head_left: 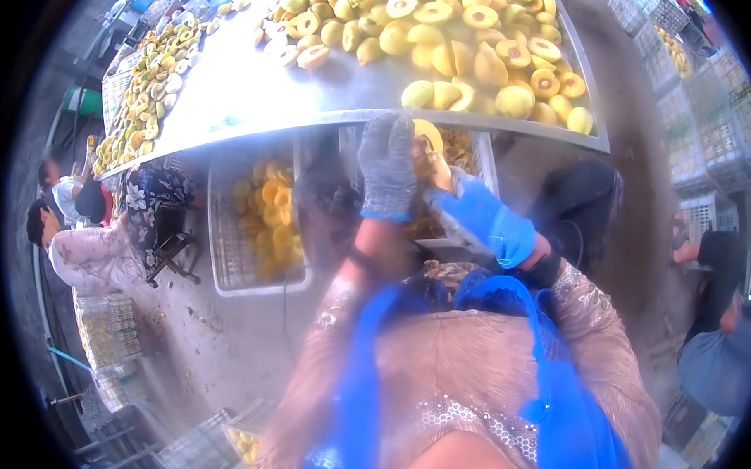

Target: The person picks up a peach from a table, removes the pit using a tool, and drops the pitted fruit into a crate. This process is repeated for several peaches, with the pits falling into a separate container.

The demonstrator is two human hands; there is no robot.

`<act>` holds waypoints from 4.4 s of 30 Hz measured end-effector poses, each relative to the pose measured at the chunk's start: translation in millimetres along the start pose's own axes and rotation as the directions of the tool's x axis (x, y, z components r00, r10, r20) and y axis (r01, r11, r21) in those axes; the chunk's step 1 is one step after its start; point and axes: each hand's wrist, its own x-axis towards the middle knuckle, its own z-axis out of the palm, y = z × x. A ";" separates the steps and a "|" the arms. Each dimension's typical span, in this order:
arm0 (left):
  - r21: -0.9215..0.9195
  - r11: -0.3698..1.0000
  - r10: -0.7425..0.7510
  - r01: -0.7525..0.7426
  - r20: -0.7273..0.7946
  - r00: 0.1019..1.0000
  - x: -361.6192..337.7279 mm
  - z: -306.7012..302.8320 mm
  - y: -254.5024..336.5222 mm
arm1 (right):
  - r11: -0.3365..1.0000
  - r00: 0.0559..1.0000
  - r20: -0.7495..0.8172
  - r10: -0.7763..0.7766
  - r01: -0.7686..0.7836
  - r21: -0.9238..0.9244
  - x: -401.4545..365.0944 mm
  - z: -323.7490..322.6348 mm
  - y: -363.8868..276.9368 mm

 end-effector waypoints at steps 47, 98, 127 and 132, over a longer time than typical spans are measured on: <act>-0.148 0.919 -0.337 0.365 0.186 0.923 -14.5 5.1 12.7 | 0.938 0.990 0.130 -0.062 0.102 -0.331 1.6 -31.1 38.7; -0.277 0.955 0.120 -0.110 0.023 0.992 -28.2 7.2 25.0 | 0.661 0.897 0.350 0.269 -0.436 0.610 -17.3 -5.8 16.4; -0.230 0.941 -0.227 0.246 0.106 0.968 -22.5 -4.8 16.5 | 0.635 0.832 0.498 0.243 -0.525 0.567 5.0 -7.4 44.3; -0.282 0.908 -0.271 0.309 0.166 0.948 -16.4 -10.0 16.0 | 0.499 0.799 0.565 0.207 -0.583 0.641 2.9 -4.3 31.5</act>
